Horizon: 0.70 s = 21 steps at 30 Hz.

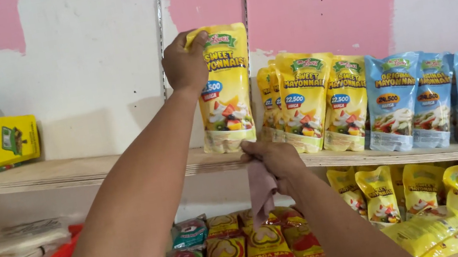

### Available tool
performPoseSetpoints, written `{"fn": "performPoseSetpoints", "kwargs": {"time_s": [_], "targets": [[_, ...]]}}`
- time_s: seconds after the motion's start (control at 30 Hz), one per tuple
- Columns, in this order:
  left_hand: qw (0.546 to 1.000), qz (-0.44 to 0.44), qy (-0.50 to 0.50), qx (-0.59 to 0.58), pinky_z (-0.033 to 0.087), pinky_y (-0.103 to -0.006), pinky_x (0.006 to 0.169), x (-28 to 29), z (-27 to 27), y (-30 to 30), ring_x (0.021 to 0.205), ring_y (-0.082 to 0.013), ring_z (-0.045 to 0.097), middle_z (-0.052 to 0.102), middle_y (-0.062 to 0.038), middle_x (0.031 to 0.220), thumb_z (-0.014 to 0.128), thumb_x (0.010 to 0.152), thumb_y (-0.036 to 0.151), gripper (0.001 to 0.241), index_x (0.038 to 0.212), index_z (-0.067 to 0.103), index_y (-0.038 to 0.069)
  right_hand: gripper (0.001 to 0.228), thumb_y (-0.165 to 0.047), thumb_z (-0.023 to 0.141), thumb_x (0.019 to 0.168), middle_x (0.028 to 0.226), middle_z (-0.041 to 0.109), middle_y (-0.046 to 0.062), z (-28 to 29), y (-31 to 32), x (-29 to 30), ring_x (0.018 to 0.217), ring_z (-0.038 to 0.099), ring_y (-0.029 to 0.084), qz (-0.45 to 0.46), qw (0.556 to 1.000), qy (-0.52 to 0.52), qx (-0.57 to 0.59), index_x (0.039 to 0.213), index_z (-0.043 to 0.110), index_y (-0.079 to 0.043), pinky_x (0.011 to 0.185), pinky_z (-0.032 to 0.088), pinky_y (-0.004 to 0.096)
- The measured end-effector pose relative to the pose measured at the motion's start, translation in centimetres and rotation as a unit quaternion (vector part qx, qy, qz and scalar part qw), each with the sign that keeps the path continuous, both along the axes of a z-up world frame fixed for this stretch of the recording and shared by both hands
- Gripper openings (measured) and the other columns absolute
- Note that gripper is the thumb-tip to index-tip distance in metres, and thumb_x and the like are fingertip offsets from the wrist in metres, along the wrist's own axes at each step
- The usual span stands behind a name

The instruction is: Wiping down mayonnaise pouches and shelves with a cloth to clean them before restocking.

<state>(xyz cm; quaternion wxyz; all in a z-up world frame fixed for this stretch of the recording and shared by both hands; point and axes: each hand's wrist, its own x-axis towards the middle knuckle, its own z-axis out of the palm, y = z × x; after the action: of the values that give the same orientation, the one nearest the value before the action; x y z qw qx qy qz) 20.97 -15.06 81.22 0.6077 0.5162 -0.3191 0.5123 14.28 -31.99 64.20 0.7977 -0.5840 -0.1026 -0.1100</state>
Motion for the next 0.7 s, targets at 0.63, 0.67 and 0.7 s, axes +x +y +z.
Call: {"fn": "performPoseSetpoints", "kwargs": {"time_s": [0.63,0.67,0.7], "targets": [[0.999,-0.033,0.032,0.009,0.061,-0.0302,0.084,7.1,-5.0,1.0,0.098,-0.0153,0.075,0.077,-0.005,0.110,0.080,0.086,0.040,0.053,0.125,0.059,0.011,0.066,-0.066,0.067,0.080,0.108,0.078,0.016,3.2,-1.7,3.5,0.104,0.074,0.033,-0.259,0.738,-0.175,-0.598,0.125,0.073,-0.018,0.093,0.056,0.044],[0.989,-0.093,0.067,0.090,0.060,-0.0302,0.089,6.9,-6.3,1.4,0.104,-0.0153,0.073,0.075,-0.006,0.115,0.085,0.083,0.039,0.061,0.127,0.056,0.009,0.064,-0.065,0.067,0.080,0.109,0.076,0.016,2.9,-1.8,3.7,0.104,0.072,0.035,-0.271,0.730,-0.182,-0.600,0.126,0.073,-0.021,0.093,0.054,0.045],[0.968,-0.152,0.103,0.169,0.059,-0.0302,0.094,6.7,-7.5,1.9,0.111,-0.0153,0.071,0.073,-0.007,0.120,0.090,0.080,0.038,0.069,0.129,0.053,0.008,0.061,-0.064,0.067,0.081,0.109,0.074,0.016,2.6,-1.9,3.9,0.104,0.070,0.037,-0.283,0.722,-0.189,-0.602,0.127,0.072,-0.023,0.092,0.053,0.046]]}}
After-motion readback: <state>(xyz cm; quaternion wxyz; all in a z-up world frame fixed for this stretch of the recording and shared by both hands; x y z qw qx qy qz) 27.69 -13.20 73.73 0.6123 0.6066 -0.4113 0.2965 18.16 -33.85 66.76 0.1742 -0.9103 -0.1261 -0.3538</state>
